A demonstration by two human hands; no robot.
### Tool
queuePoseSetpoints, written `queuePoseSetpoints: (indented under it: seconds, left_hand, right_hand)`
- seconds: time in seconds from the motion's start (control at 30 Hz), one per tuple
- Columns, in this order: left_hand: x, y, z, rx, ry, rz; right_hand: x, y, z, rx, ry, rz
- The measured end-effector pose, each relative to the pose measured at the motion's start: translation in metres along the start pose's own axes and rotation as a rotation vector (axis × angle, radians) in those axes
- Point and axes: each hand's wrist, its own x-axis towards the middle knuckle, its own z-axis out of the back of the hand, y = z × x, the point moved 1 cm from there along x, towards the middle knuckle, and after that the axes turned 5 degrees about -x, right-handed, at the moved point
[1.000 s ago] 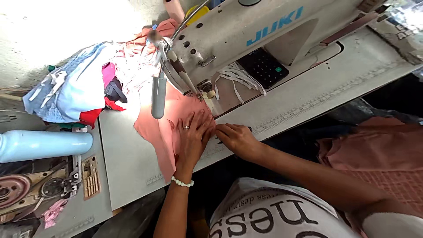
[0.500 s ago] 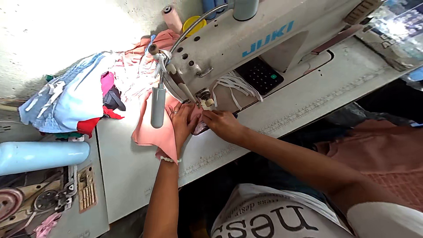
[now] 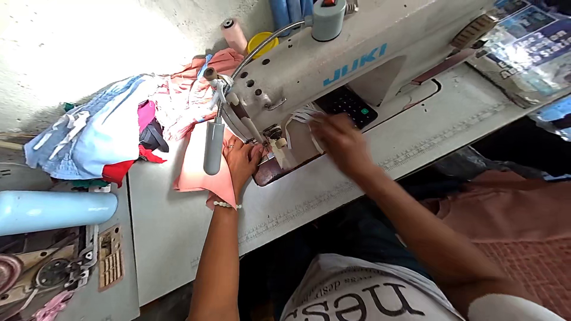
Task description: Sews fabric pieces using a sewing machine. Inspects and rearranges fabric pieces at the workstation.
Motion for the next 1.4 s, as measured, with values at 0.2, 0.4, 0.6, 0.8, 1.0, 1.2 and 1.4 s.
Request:
queuePoseSetpoints:
  seconds: [0.2,0.4,0.6,0.8,1.0,1.2,1.4]
  left_hand:
    - [-0.002,0.004,-0.002,-0.024,-0.033,-0.058]
    - [0.0,0.003,-0.002,-0.014,-0.055,-0.051]
    - [0.006,-0.016,0.009,-0.056,-0.069,0.093]
    - [0.022,-0.045,0.004,0.154,-0.134,0.291]
    - [-0.014,-0.01,0.01,-0.103,-0.315,0.506]
    - [-0.087,-0.031,0.032,-0.258,-0.478,0.696]
    - [-0.12,-0.084,0.013,-0.352,-0.456,0.682]
  right_hand:
    - [-0.023,-0.116,0.069,-0.333,-0.12,-0.276]
    - [-0.036,-0.121,0.058,-0.38,-0.122,-0.239]
    - [-0.041,-0.121,0.062,-0.277,-0.211,-0.211]
    - [-0.056,-0.082,0.062,-0.13,-0.052,-0.409]
    - [-0.055,0.02,0.009,0.075,0.278,-0.143]
    - [-0.022,0.093,-0.05,0.097,0.31,0.182]
    - [-0.006,0.13,-0.061,0.021,0.523,0.194]
